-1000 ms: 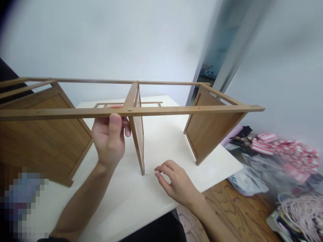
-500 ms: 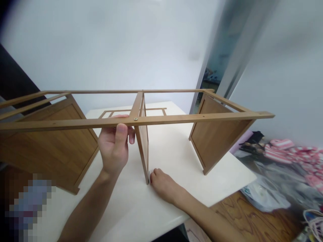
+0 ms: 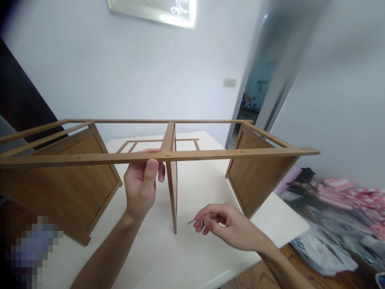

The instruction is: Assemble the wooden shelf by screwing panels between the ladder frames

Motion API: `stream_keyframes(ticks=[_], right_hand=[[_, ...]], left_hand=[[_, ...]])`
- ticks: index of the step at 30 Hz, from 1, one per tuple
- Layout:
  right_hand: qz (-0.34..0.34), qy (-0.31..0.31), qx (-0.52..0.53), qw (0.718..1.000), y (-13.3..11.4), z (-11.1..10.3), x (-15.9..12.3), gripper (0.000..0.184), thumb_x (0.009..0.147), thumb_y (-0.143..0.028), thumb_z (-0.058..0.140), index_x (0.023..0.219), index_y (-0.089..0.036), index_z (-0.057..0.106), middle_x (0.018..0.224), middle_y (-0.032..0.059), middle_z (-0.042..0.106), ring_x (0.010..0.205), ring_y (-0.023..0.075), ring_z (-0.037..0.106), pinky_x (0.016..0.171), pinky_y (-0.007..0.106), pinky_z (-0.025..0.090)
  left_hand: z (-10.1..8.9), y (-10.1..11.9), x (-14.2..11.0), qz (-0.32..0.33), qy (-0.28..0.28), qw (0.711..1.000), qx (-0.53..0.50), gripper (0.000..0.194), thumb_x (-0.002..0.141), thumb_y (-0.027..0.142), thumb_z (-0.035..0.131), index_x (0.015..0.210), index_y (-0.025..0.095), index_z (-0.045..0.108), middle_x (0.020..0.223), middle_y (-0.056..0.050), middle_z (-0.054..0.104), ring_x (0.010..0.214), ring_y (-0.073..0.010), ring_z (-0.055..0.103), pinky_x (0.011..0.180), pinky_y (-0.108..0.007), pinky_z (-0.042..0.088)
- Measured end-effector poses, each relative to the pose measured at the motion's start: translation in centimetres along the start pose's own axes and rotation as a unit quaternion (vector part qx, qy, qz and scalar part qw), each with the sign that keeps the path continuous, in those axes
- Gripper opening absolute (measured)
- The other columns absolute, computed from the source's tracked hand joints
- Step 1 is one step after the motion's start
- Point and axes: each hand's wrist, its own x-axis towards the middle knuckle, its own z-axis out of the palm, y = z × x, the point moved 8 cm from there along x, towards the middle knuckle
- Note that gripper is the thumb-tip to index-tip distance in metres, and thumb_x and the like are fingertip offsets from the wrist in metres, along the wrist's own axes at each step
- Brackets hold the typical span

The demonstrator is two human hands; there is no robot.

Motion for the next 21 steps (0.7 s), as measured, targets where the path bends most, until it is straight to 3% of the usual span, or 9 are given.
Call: stream_keyframes(ticks=[2,4,7,10,12,15,21], right_hand=[[0.005,0.006,0.053,0.999,-1.4,-1.2,-0.9,0.027,0.097,-0.040,0.067,0.115,-0.021,0.071,0.111,0.0130,0.079,0.099,0.0200,0.075,0.089,0.034,0.060],[-0.008,0.033,0.049,0.998,-3.1,-2.5,-1.5,0.023,0.095,-0.039,0.071,0.110,-0.022,0.074,0.105,0.0121,0.080,0.094,0.0192,0.077,0.084,0.031,0.061],[-0.118,0.108,-0.028,0.987,-7.4,-4.6,-2.2,0.017,0.096,-0.037,0.070,0.091,-0.022,0.077,0.079,0.0069,0.075,0.070,0.0153,0.072,0.062,0.024,0.059],[-0.218,0.179,-0.094,0.955,-11.9,-6.2,-2.7,0.014,0.099,-0.036,0.066,0.093,-0.025,0.073,0.091,0.0070,0.074,0.083,0.0182,0.073,0.070,0.027,0.062],[-0.223,0.166,-0.066,0.958,-13.8,-6.8,-2.0,0.011,0.103,-0.035,0.058,0.101,-0.026,0.064,0.091,0.0051,0.076,0.080,0.0180,0.075,0.069,0.029,0.063],[-0.216,0.115,-0.059,0.968,-16.4,-7.0,-0.3,0.012,0.103,-0.035,0.060,0.105,-0.027,0.052,0.070,-0.0025,0.071,0.056,0.0135,0.066,0.051,0.024,0.054],[-0.202,0.074,-0.282,0.935,-20.6,-6.6,3.7,0.012,0.101,-0.036,0.059,0.100,-0.024,0.056,0.080,-0.0022,0.073,0.066,0.0123,0.063,0.057,0.025,0.045]], left_hand=[[0.0,0.1,0.0,0.000,-0.001,1.000,-0.001,0.026,0.095,0.043,0.071,0.108,0.021,0.069,0.068,0.004,0.056,0.056,-0.0073,0.052,0.055,-0.019,0.047],[0.1,0.1,0.0,-0.001,-0.002,1.000,-0.001,0.026,0.095,0.043,0.071,0.108,0.021,0.069,0.068,0.004,0.056,0.057,-0.0074,0.052,0.055,-0.019,0.047],[0.1,0.0,0.1,0.001,-0.003,1.000,-0.001,0.027,0.094,0.044,0.072,0.108,0.020,0.069,0.067,0.004,0.057,0.056,-0.0075,0.052,0.055,-0.019,0.047],[0.0,-0.1,0.1,0.004,-0.002,1.000,0.002,0.026,0.095,0.044,0.071,0.108,0.021,0.069,0.067,0.004,0.057,0.056,-0.0070,0.052,0.055,-0.018,0.047],[0.0,-0.2,0.0,0.004,0.000,1.000,0.005,0.026,0.095,0.043,0.071,0.108,0.021,0.069,0.068,0.005,0.057,0.056,-0.0065,0.052,0.054,-0.017,0.047],[-0.1,-0.3,-0.1,0.004,-0.003,1.000,0.006,0.024,0.096,0.043,0.070,0.108,0.021,0.069,0.069,0.005,0.057,0.056,-0.0056,0.052,0.055,-0.017,0.046],[0.1,-0.3,0.0,0.006,-0.003,1.000,-0.001,0.025,0.096,0.042,0.070,0.110,0.021,0.068,0.069,0.005,0.058,0.057,-0.0055,0.053,0.056,-0.017,0.047]])
